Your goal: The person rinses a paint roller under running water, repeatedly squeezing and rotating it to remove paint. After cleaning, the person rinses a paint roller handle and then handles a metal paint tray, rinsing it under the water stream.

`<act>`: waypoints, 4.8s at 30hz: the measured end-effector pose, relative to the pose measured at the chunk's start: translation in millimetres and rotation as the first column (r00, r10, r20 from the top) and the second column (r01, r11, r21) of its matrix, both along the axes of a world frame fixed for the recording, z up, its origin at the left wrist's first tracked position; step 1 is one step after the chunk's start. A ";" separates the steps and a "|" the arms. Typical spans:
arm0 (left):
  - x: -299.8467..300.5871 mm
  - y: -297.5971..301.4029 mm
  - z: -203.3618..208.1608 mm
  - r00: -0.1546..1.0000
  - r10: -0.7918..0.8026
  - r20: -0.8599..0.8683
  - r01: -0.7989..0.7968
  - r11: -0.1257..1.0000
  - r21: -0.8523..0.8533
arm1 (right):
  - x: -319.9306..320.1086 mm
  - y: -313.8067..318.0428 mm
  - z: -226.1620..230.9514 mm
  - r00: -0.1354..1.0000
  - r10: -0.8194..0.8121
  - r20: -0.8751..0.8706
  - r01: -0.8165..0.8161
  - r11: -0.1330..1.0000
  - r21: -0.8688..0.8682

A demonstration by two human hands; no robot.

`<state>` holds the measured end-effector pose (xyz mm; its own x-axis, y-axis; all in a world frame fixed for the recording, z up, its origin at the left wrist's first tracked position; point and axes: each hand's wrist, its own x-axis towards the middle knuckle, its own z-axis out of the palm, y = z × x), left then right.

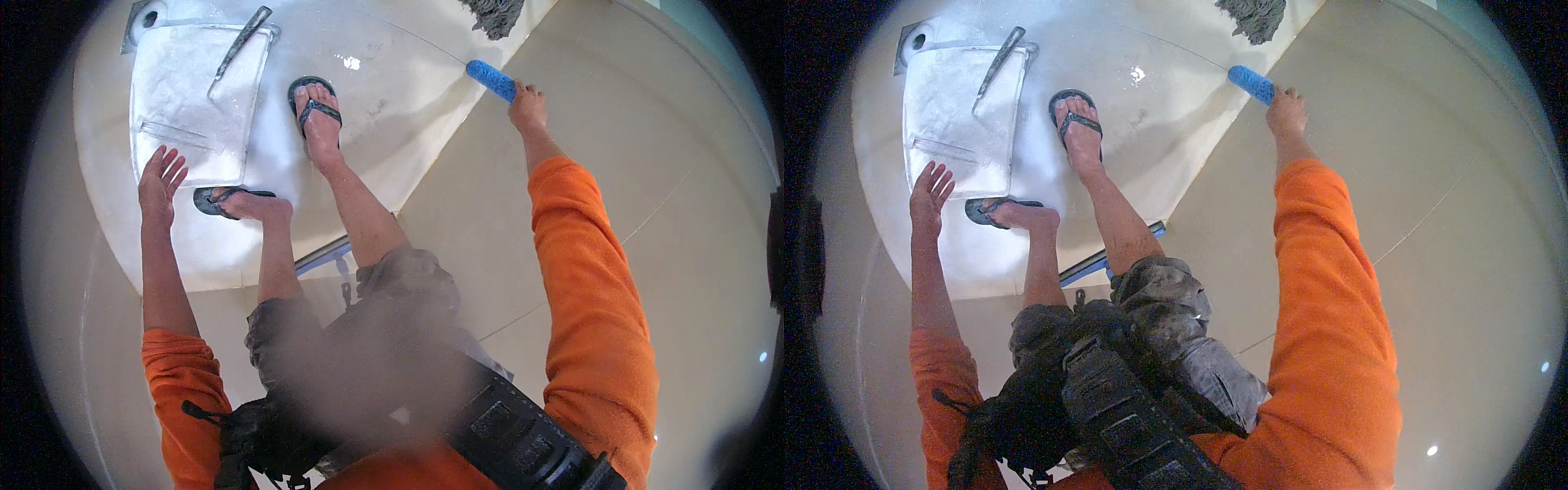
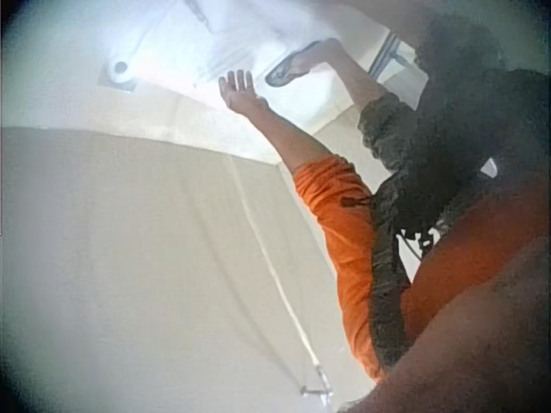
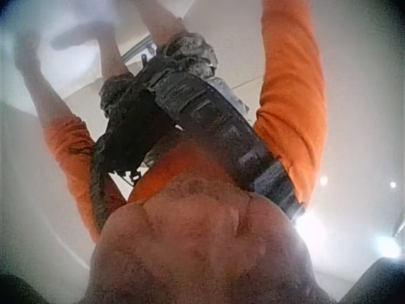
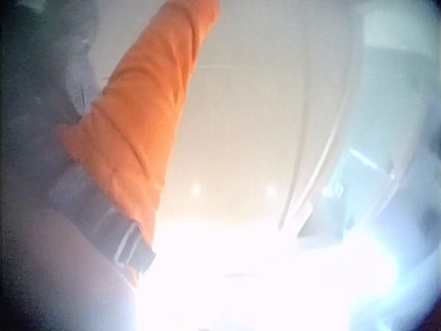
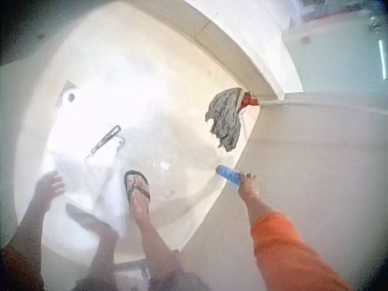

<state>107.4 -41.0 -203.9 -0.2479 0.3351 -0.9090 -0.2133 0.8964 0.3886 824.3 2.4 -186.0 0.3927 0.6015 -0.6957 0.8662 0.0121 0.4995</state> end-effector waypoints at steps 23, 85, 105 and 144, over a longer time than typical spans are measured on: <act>-41.9 9.9 -41.0 0.765 0.596 0.243 -0.640 0.744 0.190 | -391.0 79.6 -66.2 0.251 0.680 -0.689 -0.110 0.727 0.678; -72.1 10.2 213.6 0.800 0.424 0.425 -0.578 0.735 0.355 | -555.8 -39.8 210.9 0.173 -0.848 -0.501 0.434 0.522 -0.734; -102.0 -3.4 212.6 0.850 0.360 0.383 -0.522 0.667 0.532 | -576.5 -48.6 234.1 -0.014 -0.983 -0.183 0.320 0.169 -0.932; -96.9 27.2 250.1 0.894 0.427 -0.136 -0.348 0.852 0.391 | -730.0 14.7 233.8 0.093 0.138 -0.986 0.244 0.957 0.157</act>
<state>10.5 -13.8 46.2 -0.5958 0.4544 -0.6622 -0.3922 0.5549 0.7337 94.3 17.0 47.9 -0.4881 0.8074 -0.3315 0.5658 0.0036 -0.8245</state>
